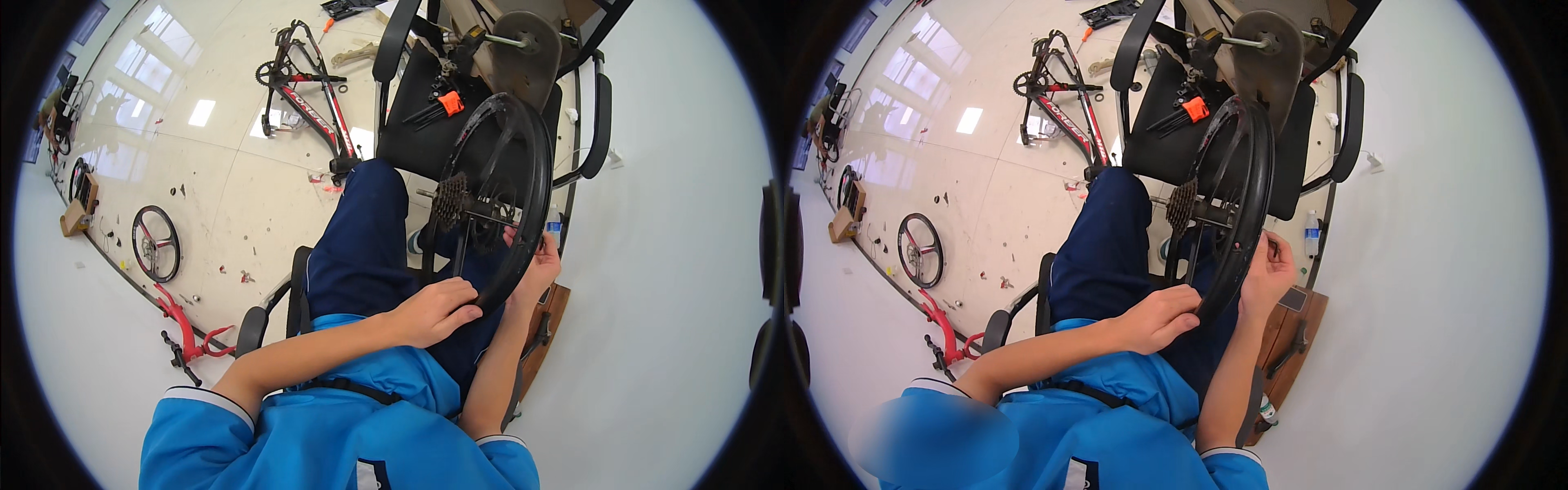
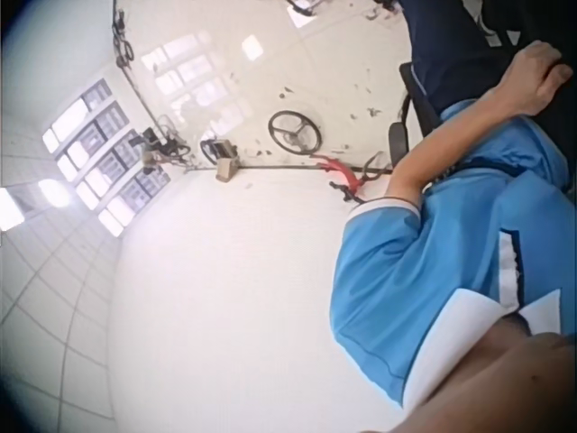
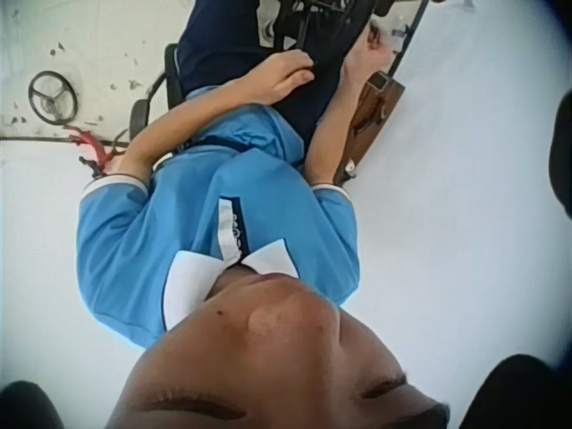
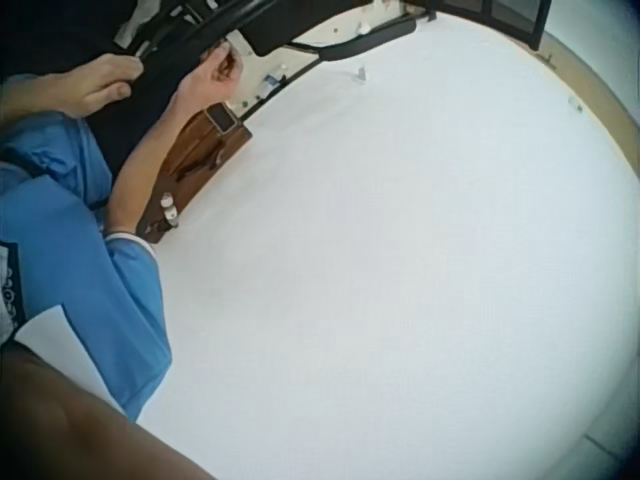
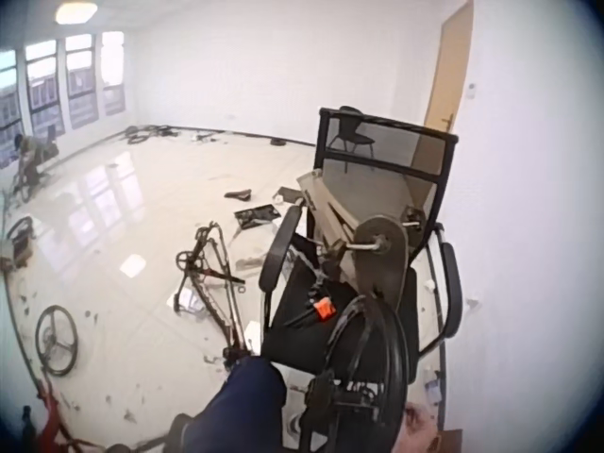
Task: The person is seated and works on a bicycle wheel held between their legs. They use a small tool to adjust the cassette and derailleur, then flip the wheel to adjust the disc brake rotor.
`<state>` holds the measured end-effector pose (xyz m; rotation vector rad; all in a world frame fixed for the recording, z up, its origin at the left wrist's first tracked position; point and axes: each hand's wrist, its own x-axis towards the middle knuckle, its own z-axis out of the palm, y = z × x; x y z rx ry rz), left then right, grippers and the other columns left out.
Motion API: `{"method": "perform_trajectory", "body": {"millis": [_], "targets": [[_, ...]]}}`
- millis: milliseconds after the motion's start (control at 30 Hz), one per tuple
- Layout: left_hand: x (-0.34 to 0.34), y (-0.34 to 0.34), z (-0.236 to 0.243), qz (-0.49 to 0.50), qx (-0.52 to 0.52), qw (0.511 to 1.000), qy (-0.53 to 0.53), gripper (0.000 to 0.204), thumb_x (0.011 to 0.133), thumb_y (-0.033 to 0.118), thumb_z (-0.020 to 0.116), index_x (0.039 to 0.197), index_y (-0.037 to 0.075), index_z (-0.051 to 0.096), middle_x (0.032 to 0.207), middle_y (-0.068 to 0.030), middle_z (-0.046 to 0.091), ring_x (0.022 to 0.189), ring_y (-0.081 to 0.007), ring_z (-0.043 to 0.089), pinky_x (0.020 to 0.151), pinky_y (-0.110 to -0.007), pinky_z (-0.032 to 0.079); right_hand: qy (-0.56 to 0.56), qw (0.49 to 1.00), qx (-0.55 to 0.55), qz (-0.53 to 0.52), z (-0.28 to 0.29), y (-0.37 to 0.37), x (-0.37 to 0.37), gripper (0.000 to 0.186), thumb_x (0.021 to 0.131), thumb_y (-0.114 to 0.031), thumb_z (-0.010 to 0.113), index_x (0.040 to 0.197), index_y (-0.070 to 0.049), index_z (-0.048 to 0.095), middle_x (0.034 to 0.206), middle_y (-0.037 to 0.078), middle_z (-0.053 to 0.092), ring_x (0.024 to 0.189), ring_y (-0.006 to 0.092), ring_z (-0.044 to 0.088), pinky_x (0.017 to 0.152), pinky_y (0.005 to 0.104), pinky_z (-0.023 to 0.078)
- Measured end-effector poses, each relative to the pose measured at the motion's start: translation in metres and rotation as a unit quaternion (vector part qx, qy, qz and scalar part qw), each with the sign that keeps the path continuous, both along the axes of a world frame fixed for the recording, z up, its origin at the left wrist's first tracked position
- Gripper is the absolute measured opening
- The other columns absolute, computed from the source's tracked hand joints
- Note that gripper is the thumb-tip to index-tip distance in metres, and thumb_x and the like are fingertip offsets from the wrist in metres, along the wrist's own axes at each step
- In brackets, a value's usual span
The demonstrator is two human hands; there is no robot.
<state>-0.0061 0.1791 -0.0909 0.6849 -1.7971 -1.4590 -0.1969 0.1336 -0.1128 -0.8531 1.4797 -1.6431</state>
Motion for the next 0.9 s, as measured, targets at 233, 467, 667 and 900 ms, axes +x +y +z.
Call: {"method": "perform_trajectory", "body": {"millis": [233, 467, 667, 900], "targets": [[0.004, 0.001, 0.001, 0.003, 0.000, 1.000, -0.001, 0.024, 0.097, 0.020, 0.051, 0.089, -0.003, 0.051, 0.085, -0.0191, 0.049, 0.084, -0.0392, 0.050, 0.076, -0.044, 0.044, 0.001, 1.000, -0.003, 0.018, -0.013, -0.001, -0.007, 0.019, 0.092, 0.001, 0.063, 0.109, 0.008, 0.059, 0.103, 0.022, 0.069, 0.092, 0.0311, 0.072, 0.085, 0.0383, 0.062], [-0.002, 0.001, -0.004, 0.008, -0.003, 1.000, 0.004, 0.028, 0.100, 0.025, 0.054, 0.089, -0.001, 0.057, 0.081, -0.0168, 0.053, 0.083, -0.0357, 0.053, 0.079, -0.043, 0.043, -0.046, 0.996, 0.010, 0.076, 0.006, -0.001, 0.001, 0.016, 0.096, 0.000, 0.060, 0.111, 0.006, 0.057, 0.099, 0.017, 0.069, 0.090, 0.0257, 0.072, 0.082, 0.0336, 0.060], [-0.004, 0.001, -0.008, 0.013, -0.018, 1.000, 0.006, 0.029, 0.099, 0.026, 0.055, 0.087, -0.001, 0.057, 0.081, -0.0165, 0.053, 0.083, -0.0352, 0.053, 0.079, -0.043, 0.043, 0.020, 0.988, 0.037, 0.147, 0.017, -0.011, -0.001, 0.022, 0.091, -0.001, 0.065, 0.111, 0.007, 0.059, 0.101, 0.016, 0.069, 0.088, 0.0249, 0.072, 0.079, 0.0326, 0.060], [-0.002, 0.002, -0.007, 0.020, -0.018, 1.000, 0.008, 0.030, 0.099, 0.027, 0.056, 0.089, -0.001, 0.059, 0.082, -0.0164, 0.055, 0.083, -0.0350, 0.053, 0.080, -0.042, 0.043, 0.363, 0.906, 0.080, 0.201, 0.048, -0.019, -0.006, 0.012, 0.088, -0.006, 0.072, 0.097, 0.002, 0.069, 0.086, 0.007, 0.071, 0.071, 0.0160, 0.066, 0.067, 0.0281, 0.052]]}}
